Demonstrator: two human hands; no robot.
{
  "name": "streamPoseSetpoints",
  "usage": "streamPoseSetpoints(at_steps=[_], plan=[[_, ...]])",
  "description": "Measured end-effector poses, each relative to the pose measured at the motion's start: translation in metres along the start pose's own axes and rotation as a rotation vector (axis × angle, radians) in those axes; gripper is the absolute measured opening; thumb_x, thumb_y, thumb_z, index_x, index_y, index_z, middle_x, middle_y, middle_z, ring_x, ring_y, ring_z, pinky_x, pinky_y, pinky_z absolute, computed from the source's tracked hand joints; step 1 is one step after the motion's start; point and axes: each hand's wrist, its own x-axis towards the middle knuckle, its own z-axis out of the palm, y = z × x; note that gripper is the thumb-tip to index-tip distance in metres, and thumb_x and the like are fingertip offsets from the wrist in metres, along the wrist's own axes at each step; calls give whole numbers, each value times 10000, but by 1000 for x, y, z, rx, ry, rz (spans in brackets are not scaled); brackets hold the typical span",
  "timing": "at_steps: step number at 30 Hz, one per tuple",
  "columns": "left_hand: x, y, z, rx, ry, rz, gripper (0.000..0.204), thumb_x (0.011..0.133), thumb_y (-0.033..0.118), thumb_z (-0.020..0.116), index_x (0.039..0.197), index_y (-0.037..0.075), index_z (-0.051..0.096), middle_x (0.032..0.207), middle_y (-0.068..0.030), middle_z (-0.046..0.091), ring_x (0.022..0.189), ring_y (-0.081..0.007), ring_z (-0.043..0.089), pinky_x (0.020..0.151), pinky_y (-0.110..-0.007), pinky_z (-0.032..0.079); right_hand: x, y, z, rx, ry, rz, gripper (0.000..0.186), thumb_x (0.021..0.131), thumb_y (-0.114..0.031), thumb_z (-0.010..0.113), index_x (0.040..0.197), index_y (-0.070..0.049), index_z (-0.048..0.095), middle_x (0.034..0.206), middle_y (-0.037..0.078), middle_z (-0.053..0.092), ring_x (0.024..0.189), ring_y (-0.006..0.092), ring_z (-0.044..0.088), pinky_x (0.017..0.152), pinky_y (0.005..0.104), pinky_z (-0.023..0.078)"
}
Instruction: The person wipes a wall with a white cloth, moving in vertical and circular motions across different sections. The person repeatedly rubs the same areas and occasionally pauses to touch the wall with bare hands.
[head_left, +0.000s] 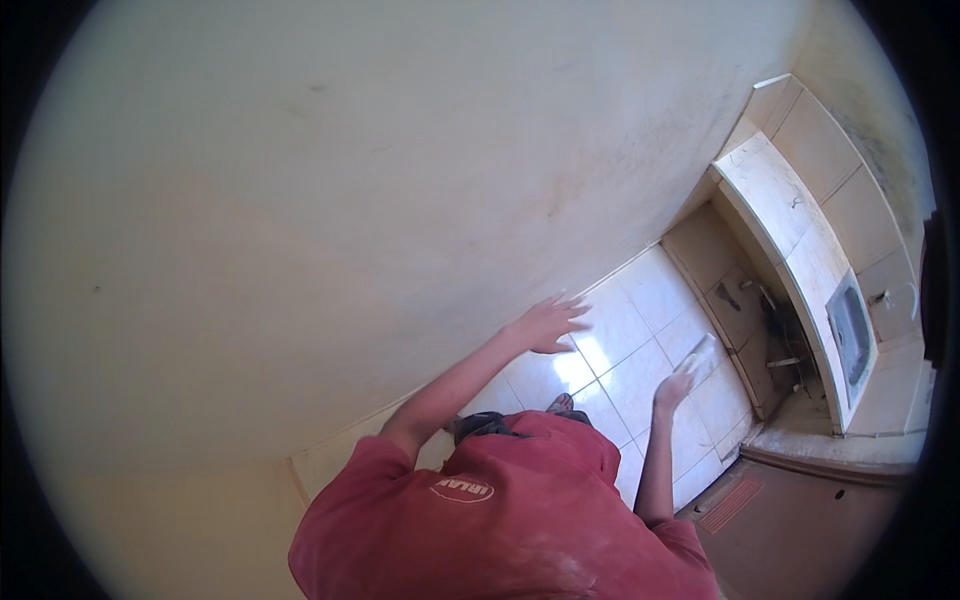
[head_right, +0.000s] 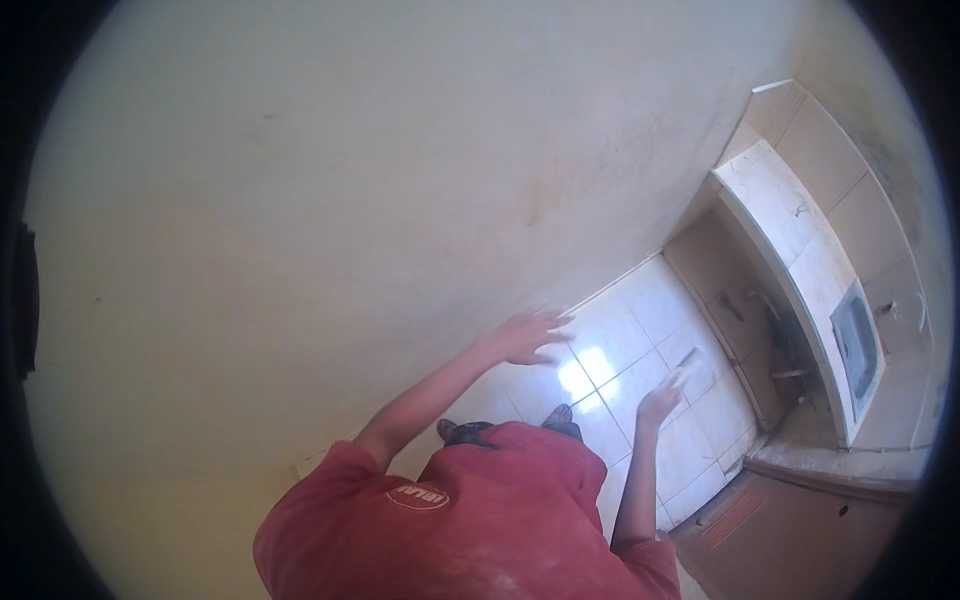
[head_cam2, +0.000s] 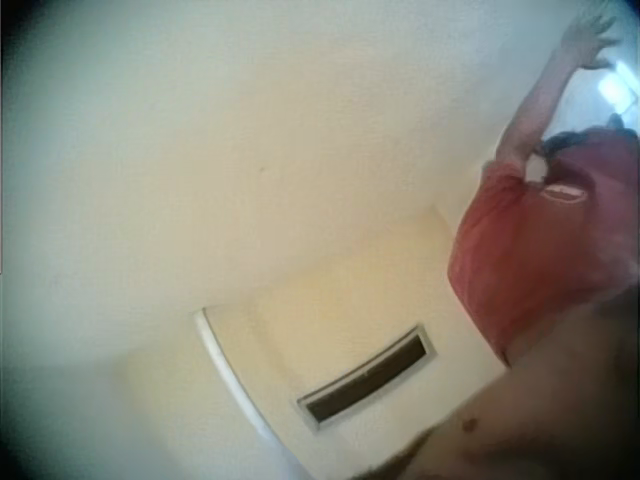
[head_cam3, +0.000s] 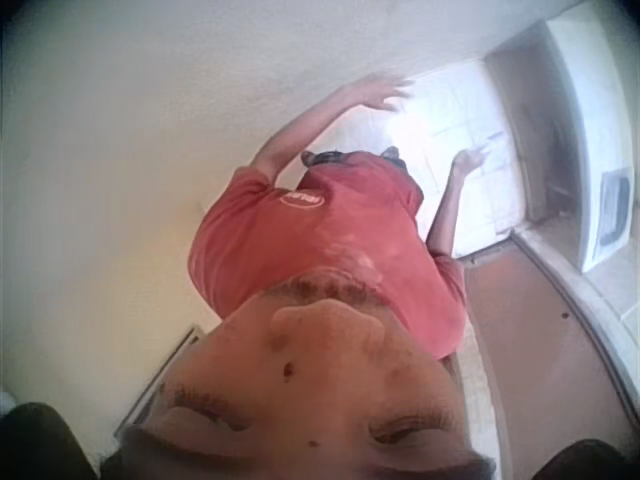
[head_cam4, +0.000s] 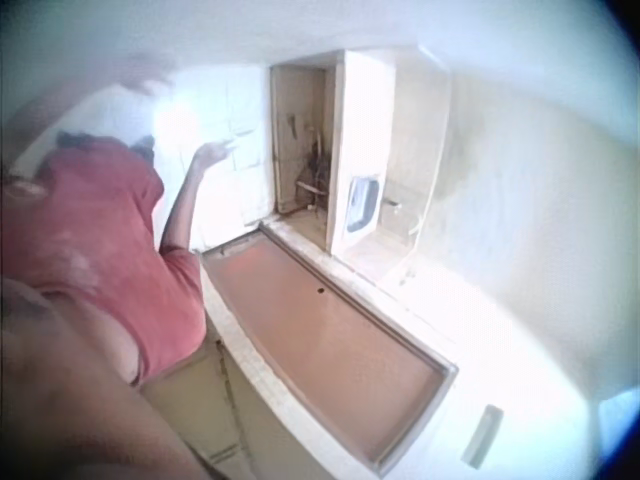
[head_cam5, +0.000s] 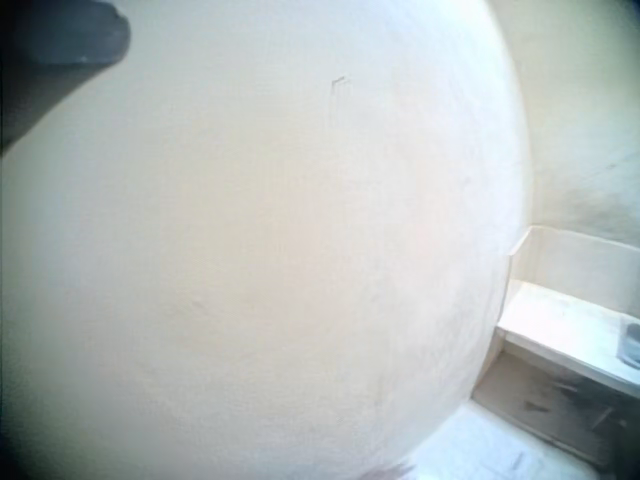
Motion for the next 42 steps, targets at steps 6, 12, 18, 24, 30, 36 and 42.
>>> streamPoseSetpoints(at_steps=[6, 12, 18, 24, 30, 36, 42], plan=[[-159, -9, -155, 827, 1147, -733, 722, 977, 377, 518, 1533, -5, 262, 1567, -252, 283, 1469, -413, 232, 1196, -550, 112, 50, 23, -17, 104, 153, 142, 636, 1080, -397, 318, 1399, 147, 401, 1403, 334, 472, 1317, 422, 448, 1103, 438, 327], [-124, 24, -335, 1325, 1339, -968, 723, 1030, 442, 294, 1562, -23, 144, 1626, -262, 101, 1515, -420, 75, 1201, -568, 56, 69, 24, -8, 253, -141, 522, 666, 1078, -434, 330, 1429, 129, 388, 1425, 303, 478, 1289, 364, 487, 1081, 401, 351], [112, -47, -250, 869, 980, -709, 791, 883, 289, 541, 1545, -13, 232, 1606, -232, 224, 1511, -367, 159, 1221, -538, 99, 74, 35, -1, 377, 40, 328, 673, 1077, -435, 329, 1481, 102, 325, 1510, 274, 394, 1396, 341, 398, 1145, 372, 295], [209, 15, -72, -134, -517, -190, 648, 866, 505, 672, 1344, 81, 562, 1421, -207, 515, 1334, -375, 454, 1138, -501, 330, 87, 52, -8, 358, 50, 361, 672, 1078, -429, 318, 1505, 90, 280, 1555, 244, 340, 1445, 331, 328, 1187, 375, 235], [86, -9, -286, 803, 950, -443, 671, 917, 347, 638, 1428, -37, 434, 1486, -272, 416, 1413, -444, 336, 1173, -546, 233, 73, 114, -9, 383, 135, 444, 658, 1080, -414, 324, 1500, 91, 290, 1551, 234, 350, 1458, 325, 308, 1195, 365, 226], [159, -18, -384, 1297, 993, -681, 686, 975, 372, 457, 1570, 96, 257, 1656, -141, 139, 1534, -315, 104, 1220, -530, 95, 92, 99, -25, 466, 164, 526, 647, 1081, -402, 339, 1490, 97, 309, 1541, 248, 362, 1431, 322, 352, 1175, 361, 255], [311, -182, -120, 592, 333, -294, 559, 964, 148, 432, 1505, 28, 355, 1571, -229, 312, 1472, -341, 282, 1226, -458, 191, 104, 50, -34, 493, 209, 401, 666, 1076, -417, 352, 1462, 126, 338, 1520, 267, 383, 1402, 335, 392, 1160, 368, 281]])
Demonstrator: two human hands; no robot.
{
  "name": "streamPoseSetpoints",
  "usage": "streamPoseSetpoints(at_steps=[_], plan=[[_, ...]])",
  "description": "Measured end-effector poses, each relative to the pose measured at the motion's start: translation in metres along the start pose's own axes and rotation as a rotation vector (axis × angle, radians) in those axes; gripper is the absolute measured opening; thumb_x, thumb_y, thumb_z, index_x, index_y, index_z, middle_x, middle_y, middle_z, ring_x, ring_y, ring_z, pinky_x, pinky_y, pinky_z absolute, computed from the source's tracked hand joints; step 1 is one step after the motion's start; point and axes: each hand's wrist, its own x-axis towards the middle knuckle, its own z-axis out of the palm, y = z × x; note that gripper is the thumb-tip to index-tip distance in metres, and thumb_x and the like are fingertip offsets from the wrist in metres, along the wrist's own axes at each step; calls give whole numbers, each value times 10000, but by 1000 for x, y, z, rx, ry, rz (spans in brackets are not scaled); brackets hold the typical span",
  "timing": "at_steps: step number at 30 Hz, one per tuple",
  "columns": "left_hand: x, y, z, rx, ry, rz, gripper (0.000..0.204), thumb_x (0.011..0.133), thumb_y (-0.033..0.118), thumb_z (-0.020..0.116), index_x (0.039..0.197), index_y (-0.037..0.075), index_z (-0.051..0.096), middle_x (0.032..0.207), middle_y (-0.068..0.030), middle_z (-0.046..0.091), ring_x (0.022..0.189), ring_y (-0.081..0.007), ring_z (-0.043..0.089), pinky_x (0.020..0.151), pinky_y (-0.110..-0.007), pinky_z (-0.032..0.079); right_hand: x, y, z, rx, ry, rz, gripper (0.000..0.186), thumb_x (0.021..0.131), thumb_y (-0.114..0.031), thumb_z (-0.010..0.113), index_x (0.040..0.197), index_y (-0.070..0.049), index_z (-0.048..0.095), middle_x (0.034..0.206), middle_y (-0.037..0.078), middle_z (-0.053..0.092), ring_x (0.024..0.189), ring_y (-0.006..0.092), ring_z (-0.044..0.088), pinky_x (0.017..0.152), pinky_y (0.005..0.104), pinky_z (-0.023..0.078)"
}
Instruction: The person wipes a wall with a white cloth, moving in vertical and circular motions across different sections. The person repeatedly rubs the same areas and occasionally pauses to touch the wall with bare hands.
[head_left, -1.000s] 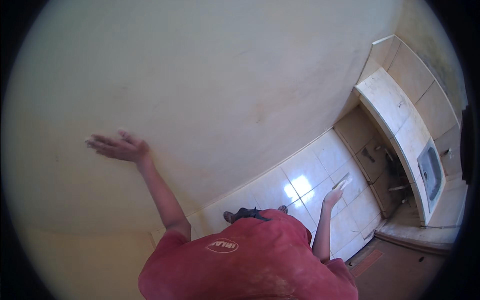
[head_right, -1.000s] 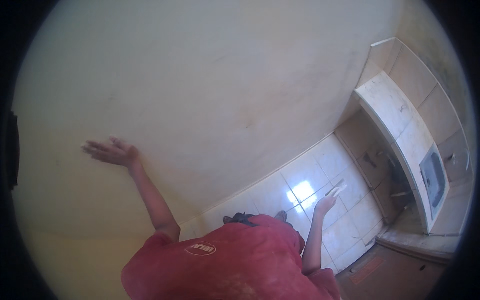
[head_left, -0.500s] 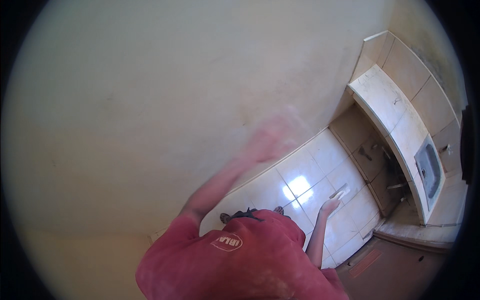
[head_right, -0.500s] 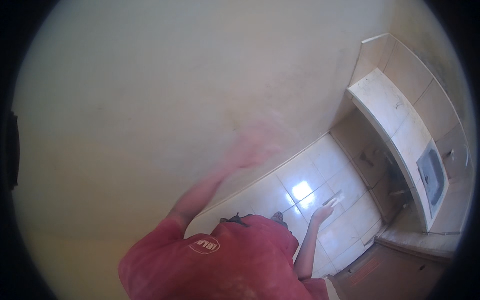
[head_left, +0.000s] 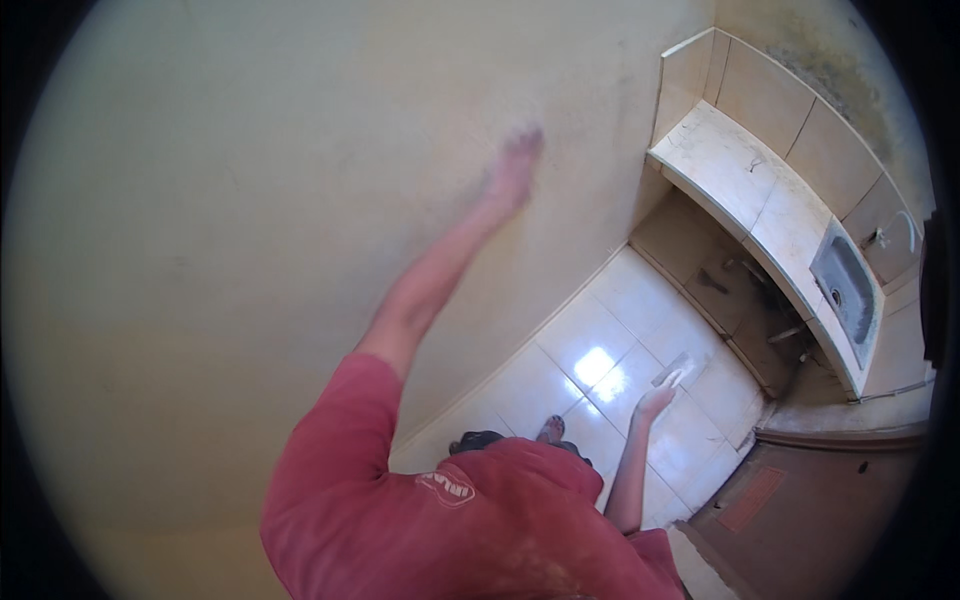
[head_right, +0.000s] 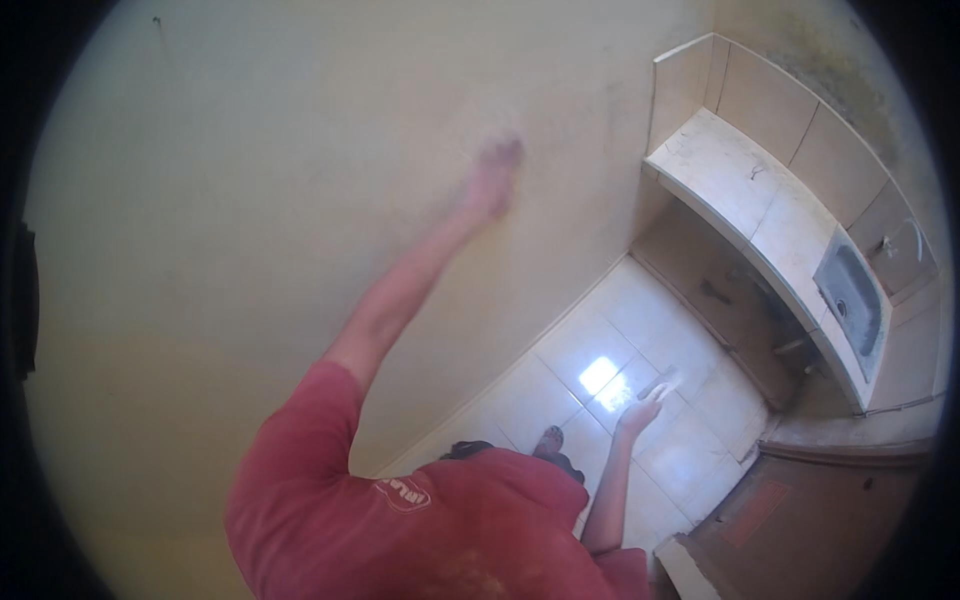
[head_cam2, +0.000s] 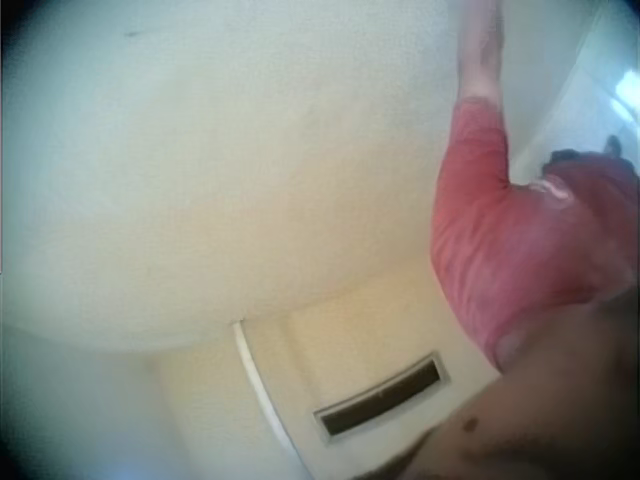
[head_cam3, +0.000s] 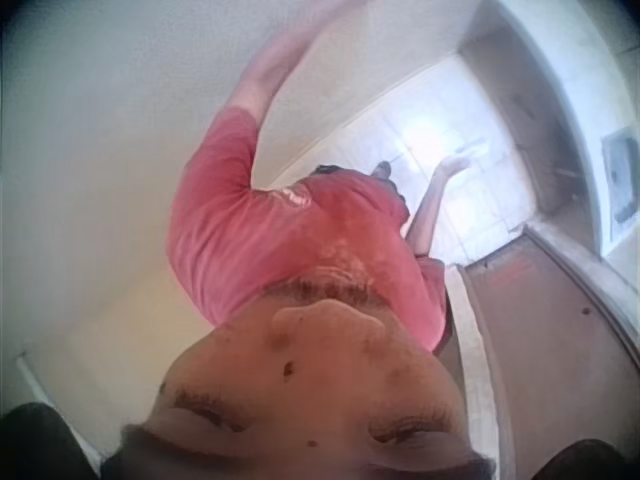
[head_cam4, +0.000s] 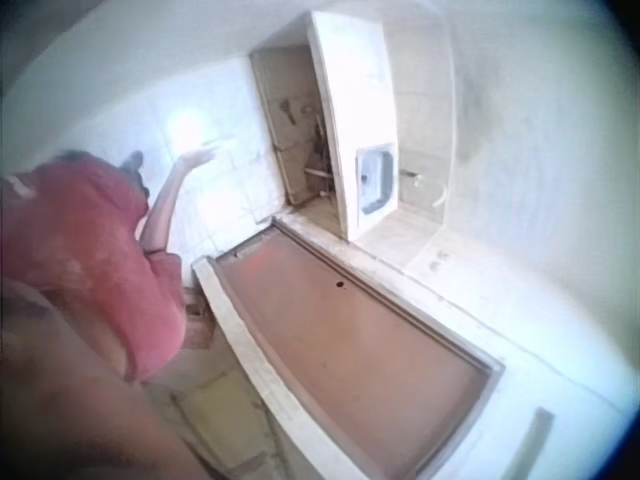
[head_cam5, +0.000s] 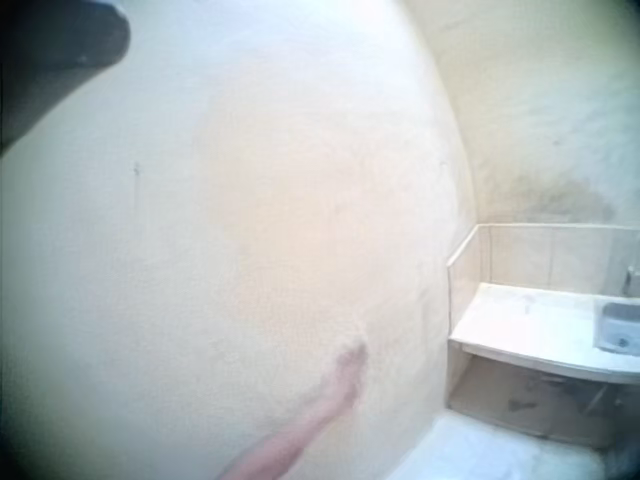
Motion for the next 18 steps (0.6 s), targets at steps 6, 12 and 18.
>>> streamPoseSetpoints(at_steps=[6, 12, 18], plan=[[-123, 198, 37, -503, -742, 420, 559, 968, 255, 531, 1489, 98, 406, 1541, -217, 369, 1443, -358, 329, 1216, -455, 219, -18, 25, -41, -51, 188, 101, 705, 1065, -465, 351, 1442, 131, 369, 1504, 286, 392, 1386, 350, 407, 1150, 379, 299], [-24, 7, -144, 146, 352, -180, 652, 931, 341, 583, 1485, 44, 408, 1576, -234, 294, 1482, -353, 247, 1202, -522, 194, -33, 42, -76, -25, 192, 331, 705, 1062, -482, 343, 1449, 106, 381, 1504, 287, 388, 1386, 340, 404, 1151, 385, 299], [131, 14, -200, 671, 396, -111, 631, 978, 330, 440, 1544, 77, 322, 1634, -150, 212, 1519, -307, 167, 1220, -528, 104, -22, 53, -78, 55, 224, 100, 668, 1077, -435, 333, 1489, 90, 321, 1546, 241, 351, 1417, 307, 369, 1174, 364, 263]])
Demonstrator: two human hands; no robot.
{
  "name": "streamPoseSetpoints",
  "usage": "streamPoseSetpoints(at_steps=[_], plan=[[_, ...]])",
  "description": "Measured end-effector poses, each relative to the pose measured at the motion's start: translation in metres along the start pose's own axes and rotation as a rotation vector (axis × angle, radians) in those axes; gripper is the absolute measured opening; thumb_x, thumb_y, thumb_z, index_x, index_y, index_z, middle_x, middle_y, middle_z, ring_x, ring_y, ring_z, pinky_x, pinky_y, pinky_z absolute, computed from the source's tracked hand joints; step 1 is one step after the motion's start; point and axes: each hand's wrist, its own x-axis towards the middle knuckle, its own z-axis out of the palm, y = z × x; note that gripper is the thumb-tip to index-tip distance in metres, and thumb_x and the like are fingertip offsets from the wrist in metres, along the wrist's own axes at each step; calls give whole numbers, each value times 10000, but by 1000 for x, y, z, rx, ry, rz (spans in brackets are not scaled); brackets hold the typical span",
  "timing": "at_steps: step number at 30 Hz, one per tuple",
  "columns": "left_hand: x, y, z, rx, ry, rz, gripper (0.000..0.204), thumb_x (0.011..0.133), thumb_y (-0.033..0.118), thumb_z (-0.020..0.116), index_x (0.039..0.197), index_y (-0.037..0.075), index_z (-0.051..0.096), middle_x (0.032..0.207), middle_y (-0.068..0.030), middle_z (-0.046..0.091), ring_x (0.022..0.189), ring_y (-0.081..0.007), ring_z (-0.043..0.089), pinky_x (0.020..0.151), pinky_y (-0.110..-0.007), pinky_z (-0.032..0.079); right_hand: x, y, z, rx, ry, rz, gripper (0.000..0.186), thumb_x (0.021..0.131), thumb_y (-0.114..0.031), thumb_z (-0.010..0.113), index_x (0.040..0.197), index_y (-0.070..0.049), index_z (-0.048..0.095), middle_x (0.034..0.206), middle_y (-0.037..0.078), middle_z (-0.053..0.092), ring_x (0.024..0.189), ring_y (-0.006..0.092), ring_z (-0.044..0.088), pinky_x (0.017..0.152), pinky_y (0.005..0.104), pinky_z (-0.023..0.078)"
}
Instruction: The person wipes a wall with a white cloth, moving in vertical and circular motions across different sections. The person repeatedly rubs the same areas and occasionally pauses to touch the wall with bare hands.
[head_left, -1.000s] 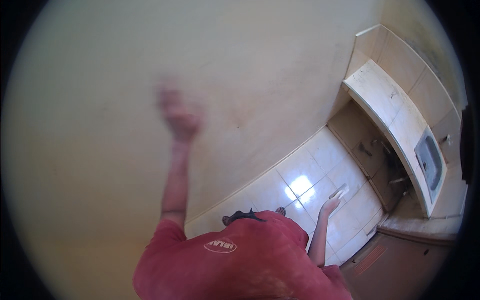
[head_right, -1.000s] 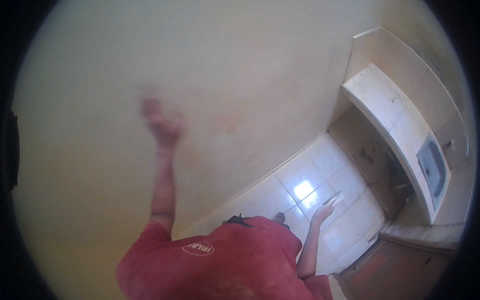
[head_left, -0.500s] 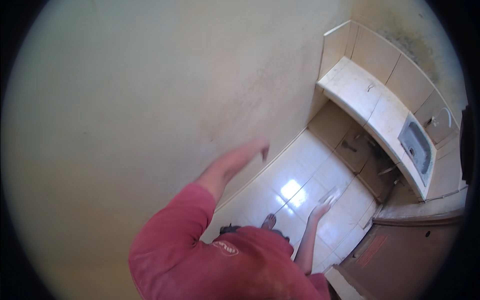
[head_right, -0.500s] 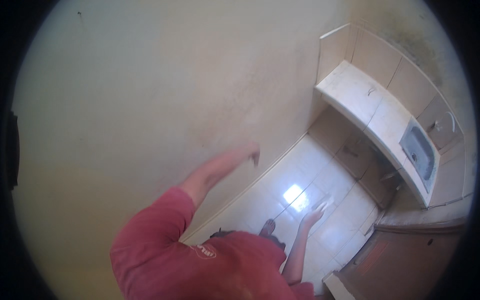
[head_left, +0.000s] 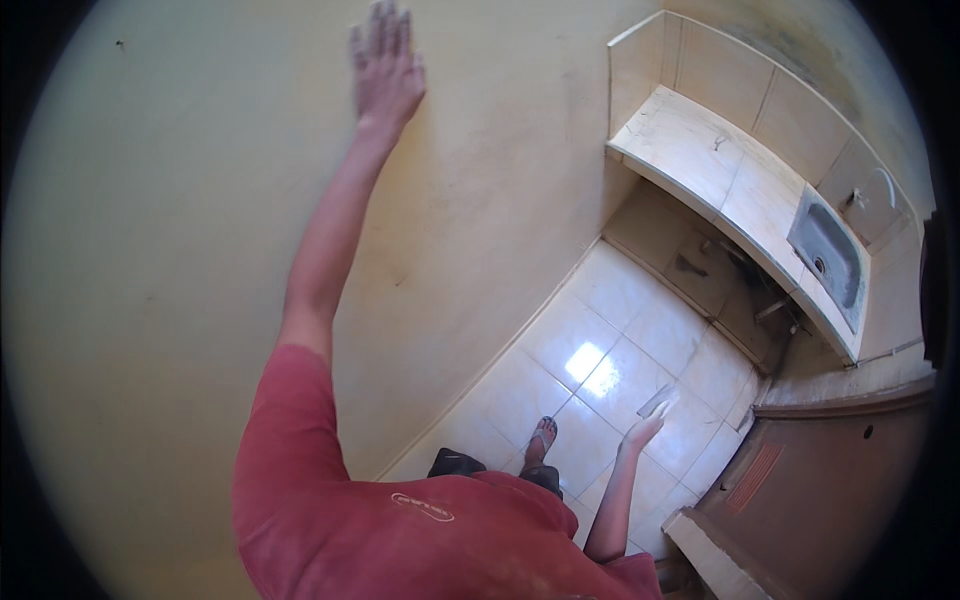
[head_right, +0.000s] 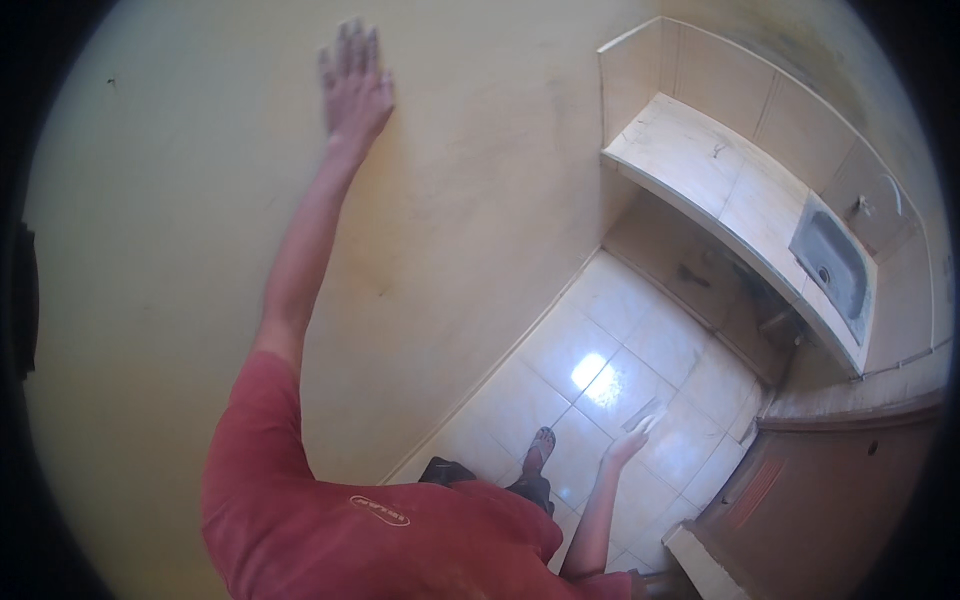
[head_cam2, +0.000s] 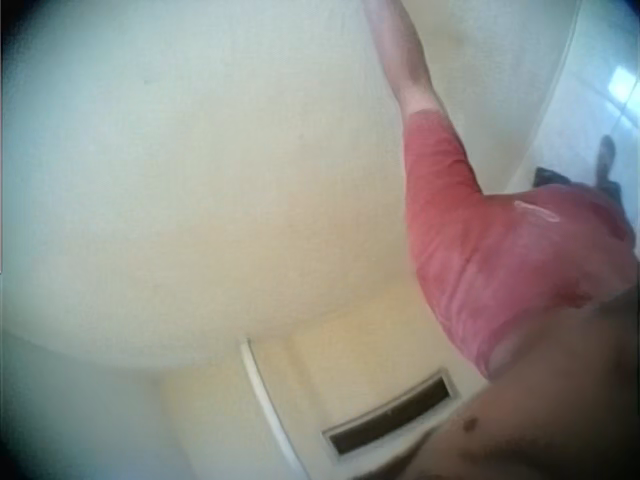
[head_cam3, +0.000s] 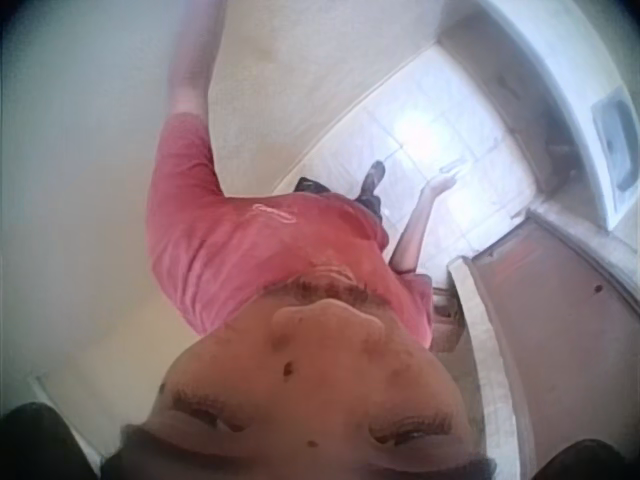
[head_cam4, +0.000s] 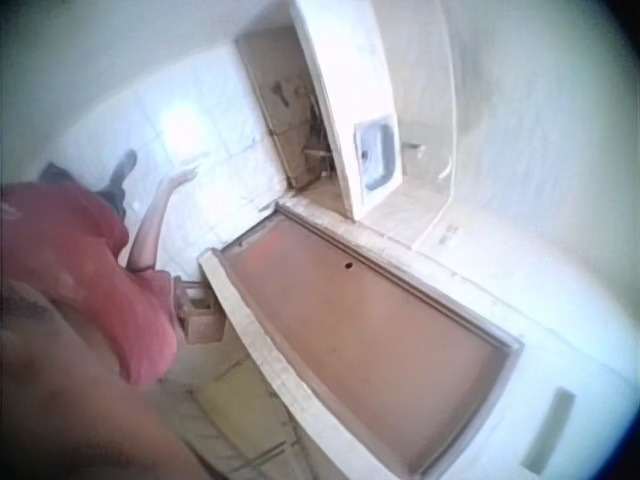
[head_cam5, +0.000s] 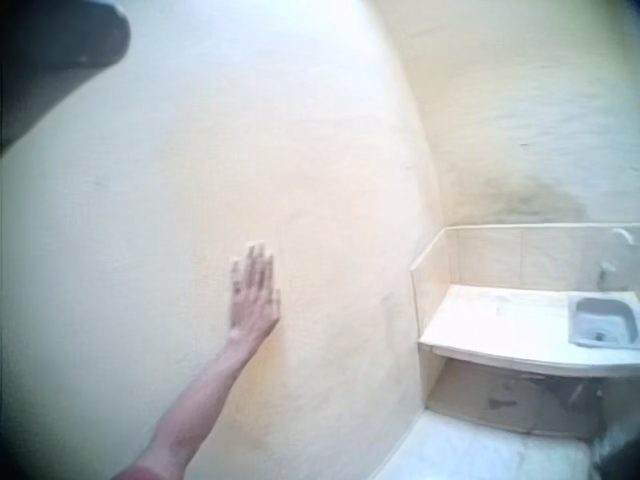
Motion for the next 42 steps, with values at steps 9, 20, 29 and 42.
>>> streamPoseSetpoints(at_steps=[9, 20, 29, 42], plan=[[-359, 246, 56, -950, -1310, 841, 579, 962, 341, 528, 1463, 70, 425, 1538, -174, 359, 1407, -338, 342, 1176, -476, 230, -18, -13, -73, 55, 203, 88, 672, 1070, -440, 365, 1489, 84, 337, 1539, 197, 377, 1402, 270, 377, 1160, 351, 269], [-389, -105, -166, -619, -279, -314, 407, 939, 247, 596, 1306, 72, 589, 1367, -208, 529, 1297, -402, 469, 1096, -501, 347, -22, 23, 15, -127, -412, -16, 599, 1065, -365, 423, 1494, 47, 359, 1494, 184, 449, 1363, 285, 435, 1114, 368, 337], [-571, -368, -311, 148, 46, -740, 512, 1016, 367, 451, 1416, 49, 480, 1495, -222, 366, 1417, -405, 300, 1140, -545, 247, -274, -61, 305, 109, -911, -745, 523, 1057, -176, 358, 1507, 77, 276, 1595, 224, 238, 1486, 309, 215, 1217, 393, 150], [-825, -611, -408, 321, -48, -981, 785, 1024, 561, 363, 1570, 42, 140, 1608, -274, 38, 1484, -431, 21, 1167, -574, 119, -830, 33, 217, 51, -1104, -1493, 434, 889, -282, 590, 1301, -146, 618, 1473, 235, 455, 1374, 488, 388, 1114, 694, 222]])
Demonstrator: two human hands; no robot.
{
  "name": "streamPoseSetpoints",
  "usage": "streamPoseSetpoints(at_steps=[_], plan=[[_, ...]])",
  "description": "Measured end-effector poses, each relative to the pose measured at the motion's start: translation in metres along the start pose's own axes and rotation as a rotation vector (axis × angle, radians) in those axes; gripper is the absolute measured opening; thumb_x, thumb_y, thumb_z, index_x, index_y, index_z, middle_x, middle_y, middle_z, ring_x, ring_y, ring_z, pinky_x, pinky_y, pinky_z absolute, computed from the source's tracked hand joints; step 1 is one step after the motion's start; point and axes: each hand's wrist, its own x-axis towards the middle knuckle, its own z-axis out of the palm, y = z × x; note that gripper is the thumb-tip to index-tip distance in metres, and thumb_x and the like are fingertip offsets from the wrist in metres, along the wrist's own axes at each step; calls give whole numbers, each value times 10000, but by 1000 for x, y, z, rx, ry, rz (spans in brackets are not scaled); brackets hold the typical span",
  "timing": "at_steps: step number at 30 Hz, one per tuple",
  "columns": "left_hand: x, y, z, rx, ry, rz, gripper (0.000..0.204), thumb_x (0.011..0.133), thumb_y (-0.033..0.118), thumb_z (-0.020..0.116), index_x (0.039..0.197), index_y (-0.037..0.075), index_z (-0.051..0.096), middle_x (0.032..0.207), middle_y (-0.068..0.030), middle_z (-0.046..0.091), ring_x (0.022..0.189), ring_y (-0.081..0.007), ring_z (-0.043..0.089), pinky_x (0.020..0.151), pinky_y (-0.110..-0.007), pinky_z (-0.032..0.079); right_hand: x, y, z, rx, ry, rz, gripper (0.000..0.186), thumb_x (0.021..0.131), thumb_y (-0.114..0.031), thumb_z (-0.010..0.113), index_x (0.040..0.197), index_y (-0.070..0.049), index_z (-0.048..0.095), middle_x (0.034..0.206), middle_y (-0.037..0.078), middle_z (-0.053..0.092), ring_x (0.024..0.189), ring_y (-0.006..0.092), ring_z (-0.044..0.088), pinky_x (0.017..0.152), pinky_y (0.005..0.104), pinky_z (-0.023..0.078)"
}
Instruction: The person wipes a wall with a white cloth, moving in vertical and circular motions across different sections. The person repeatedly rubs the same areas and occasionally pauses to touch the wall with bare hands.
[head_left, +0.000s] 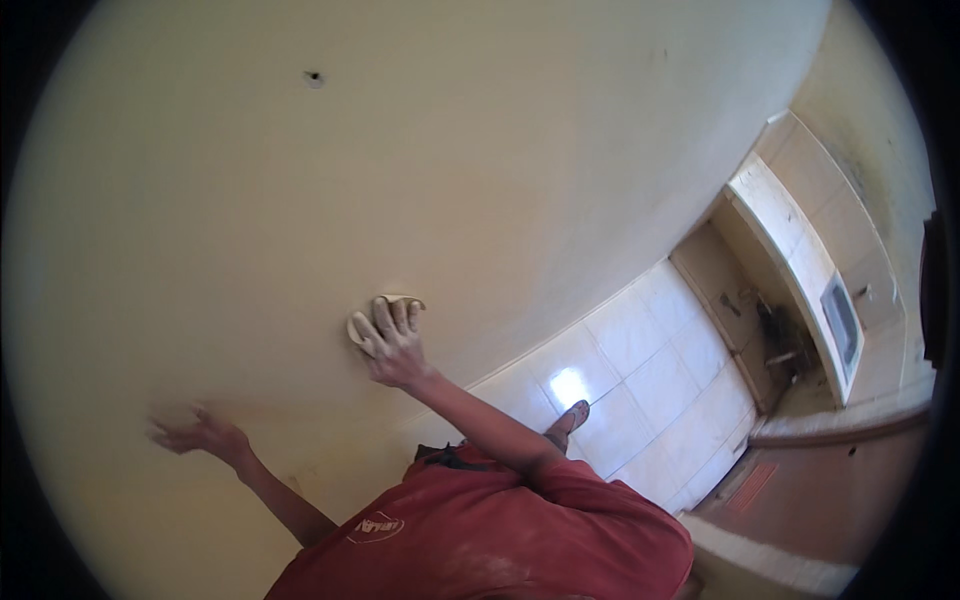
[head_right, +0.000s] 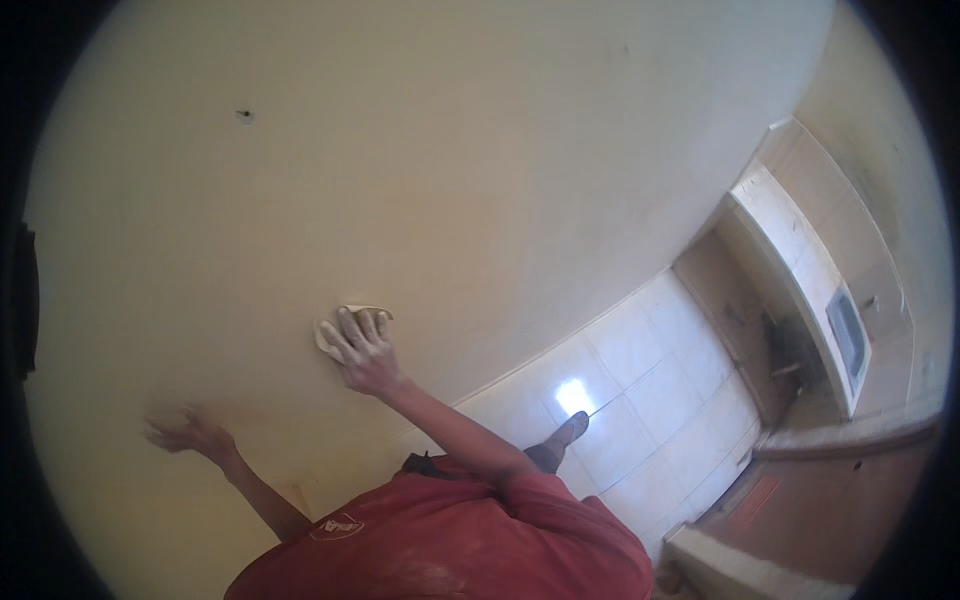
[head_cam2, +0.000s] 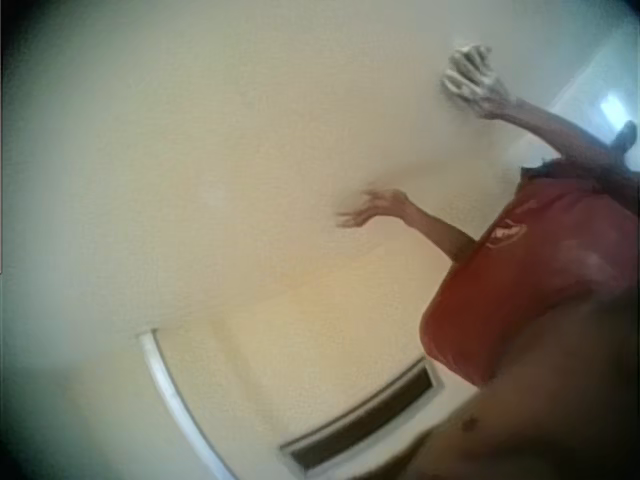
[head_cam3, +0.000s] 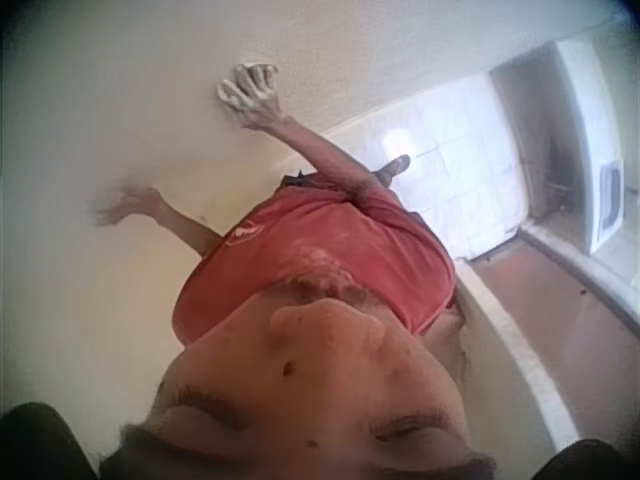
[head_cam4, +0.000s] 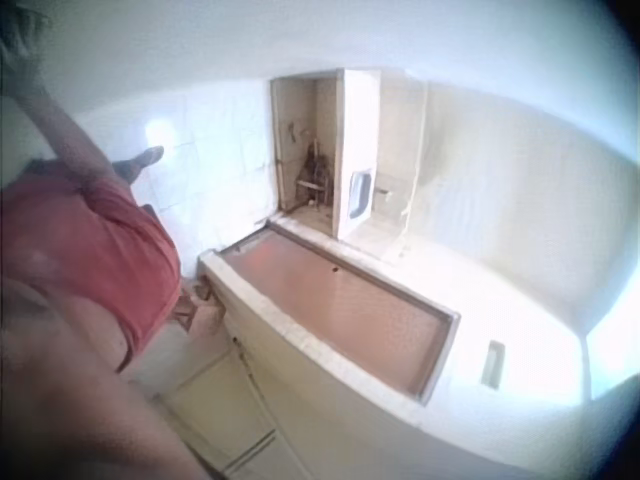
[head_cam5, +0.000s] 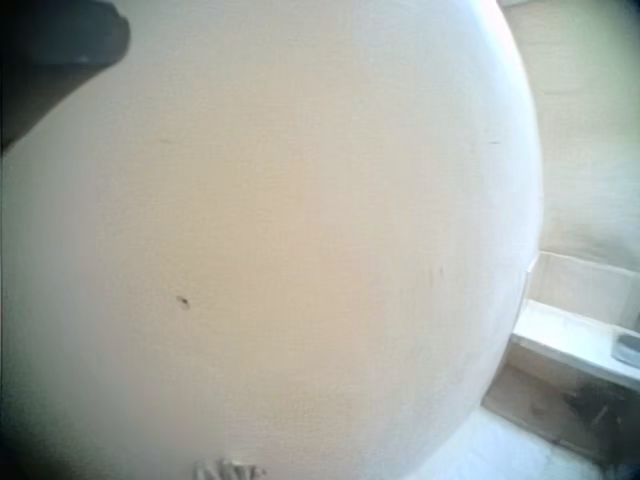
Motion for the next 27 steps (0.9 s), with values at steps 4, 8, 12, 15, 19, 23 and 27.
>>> streamPoseSetpoints(at_steps=[4, 8, 12, 15, 19, 23, 27], plan=[[16, -49, 18, -57, 16, -15, 888, 1001, 624, 348, 1573, 19, 40, 1614, -264, -33, 1494, -414, -71, 1170, -572, 126, 44, 72, -51, -54, 197, -32, 454, 867, -308, 634, 1287, -138, 612, 1442, 214, 478, 1257, 458, 469, 1054, 611, 339], [5, -60, 0, -312, -215, -165, 853, 1024, 590, 326, 1558, -22, 66, 1606, -288, 71, 1488, -420, 96, 1189, -506, 170, 114, 229, -157, -97, 392, 264, 489, 903, -312, 577, 1346, -115, 510, 1486, 205, 376, 1312, 422, 359, 1088, 582, 264], [3, -89, -15, -278, -571, -368, 850, 1000, 592, 358, 1586, 73, 28, 1638, -224, 5, 1516, -364, 39, 1199, -486, 152, 147, 257, -199, 109, 567, 434, 528, 940, -316, 520, 1405, -92, 408, 1530, 196, 275, 1367, 385, 249, 1123, 553, 189], [2, -112, -2, -129, -604, -433, 882, 946, 563, 438, 1601, 141, 25, 1657, -178, -21, 1529, -335, 25, 1193, -488, 171, 94, 167, -117, -6, 506, 302, 559, 968, -319, 478, 1449, -75, 332, 1563, 190, 199, 1409, 357, 166, 1149, 531, 133], [16, -197, 77, 261, -86, -322, 1004, 797, 424, 683, 1593, 182, 121, 1656, -149, 74, 1506, -350, 177, 1153, -518, 301, -10, 33, 10, -81, 143, 177, 603, 1004, -322, 421, 1508, -52, 231, 1607, 181, 97, 1464, 320, 56, 1183, 502, 58], [12, -203, 90, 265, 189, -63, 1013, 765, 383, 750, 1579, 180, 183, 1636, -162, 166, 1474, -382, 266, 1122, -605, 334, -3, 93, -11, -173, 162, 155, 648, 1041, -326, 364, 1567, -29, 129, 1651, 172, -4, 1519, 284, -54, 1218, 473, -16], [30, -160, 90, 273, 238, 51, 1093, 758, 811, 351, 1561, 83, 212, 1566, -306, 230, 1384, -523, 334, 969, -646, 453, 59, 275, -135, 6, 371, 428, 576, 1052, -236, 328, 1537, 51, 209, 1583, 214, 242, 1475, 272, 201, 1209, 386, 139]])
